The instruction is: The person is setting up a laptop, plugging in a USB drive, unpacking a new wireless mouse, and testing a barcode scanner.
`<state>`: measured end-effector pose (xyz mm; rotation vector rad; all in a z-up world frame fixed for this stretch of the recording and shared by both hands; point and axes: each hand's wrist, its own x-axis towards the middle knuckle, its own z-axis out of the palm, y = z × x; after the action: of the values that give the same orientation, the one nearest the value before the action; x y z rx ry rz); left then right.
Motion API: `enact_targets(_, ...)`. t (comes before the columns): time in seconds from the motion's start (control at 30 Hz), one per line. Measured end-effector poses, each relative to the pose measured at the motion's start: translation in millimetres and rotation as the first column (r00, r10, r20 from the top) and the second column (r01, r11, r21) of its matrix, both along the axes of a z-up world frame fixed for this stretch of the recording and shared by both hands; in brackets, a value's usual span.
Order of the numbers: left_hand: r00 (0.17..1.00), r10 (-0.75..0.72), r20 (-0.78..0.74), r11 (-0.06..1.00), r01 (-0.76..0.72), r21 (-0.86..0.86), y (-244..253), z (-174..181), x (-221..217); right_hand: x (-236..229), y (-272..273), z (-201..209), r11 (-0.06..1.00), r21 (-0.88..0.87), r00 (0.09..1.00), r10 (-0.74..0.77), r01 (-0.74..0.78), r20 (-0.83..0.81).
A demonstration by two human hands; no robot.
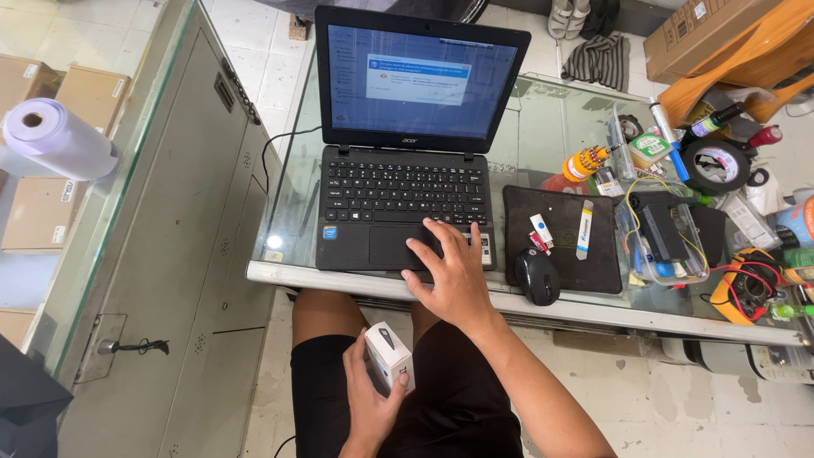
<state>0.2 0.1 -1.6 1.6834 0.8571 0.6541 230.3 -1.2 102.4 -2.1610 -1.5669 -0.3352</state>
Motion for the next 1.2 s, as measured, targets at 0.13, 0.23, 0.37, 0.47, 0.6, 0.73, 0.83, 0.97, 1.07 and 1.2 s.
enact_targets(0.13,1.0,0.006,-0.006,1.0,-0.006,-0.002,0,-2,0,0,-1,-5,0.998,0.046,0.999,-0.046,0.047,-0.014)
enact_targets(0.23,1.0,0.005,-0.015,1.0,-0.005,0.006,0,-3,1,0,-1,-2,0.999,0.026,1.0,-0.029,0.029,-0.004)
enact_targets(0.37,1.0,-0.001,-0.018,1.0,0.001,0.003,-1,-2,0,-1,0,-2,0.998,0.021,0.998,-0.061,0.061,0.003)
enact_targets(0.47,1.0,0.003,-0.013,1.0,-0.003,0.002,0,-1,0,0,0,-4,0.993,0.001,0.992,-0.122,0.122,-0.023)
enact_targets(0.6,1.0,0.002,-0.027,1.0,-0.002,-0.016,0,0,0,-1,-1,-2,0.996,0.021,0.996,-0.093,0.092,0.011)
enact_targets(0.73,1.0,0.006,-0.023,1.0,-0.007,-0.013,-1,-1,0,0,-1,-3,0.996,0.013,0.996,-0.089,0.089,0.007)
enact_targets(0.83,1.0,0.003,-0.01,1.0,-0.003,0.015,-1,-5,0,0,-2,-4,0.997,0.023,0.997,-0.077,0.077,0.003)
enact_targets(0.97,1.0,0.008,-0.024,1.0,-0.008,0.002,-1,-2,0,1,-3,-7,0.997,0.01,0.997,-0.077,0.077,-0.016)
enact_targets(1.07,1.0,0.006,-0.004,0.999,-0.006,0.039,0,-1,0,2,-3,-7,0.998,0.019,0.998,-0.057,0.058,-0.012)
enact_targets(1.2,0.999,0.051,0.018,0.993,-0.052,0.102,-6,4,-7,-11,-18,-8,0.968,0.249,0.984,0.08,-0.038,-0.162)
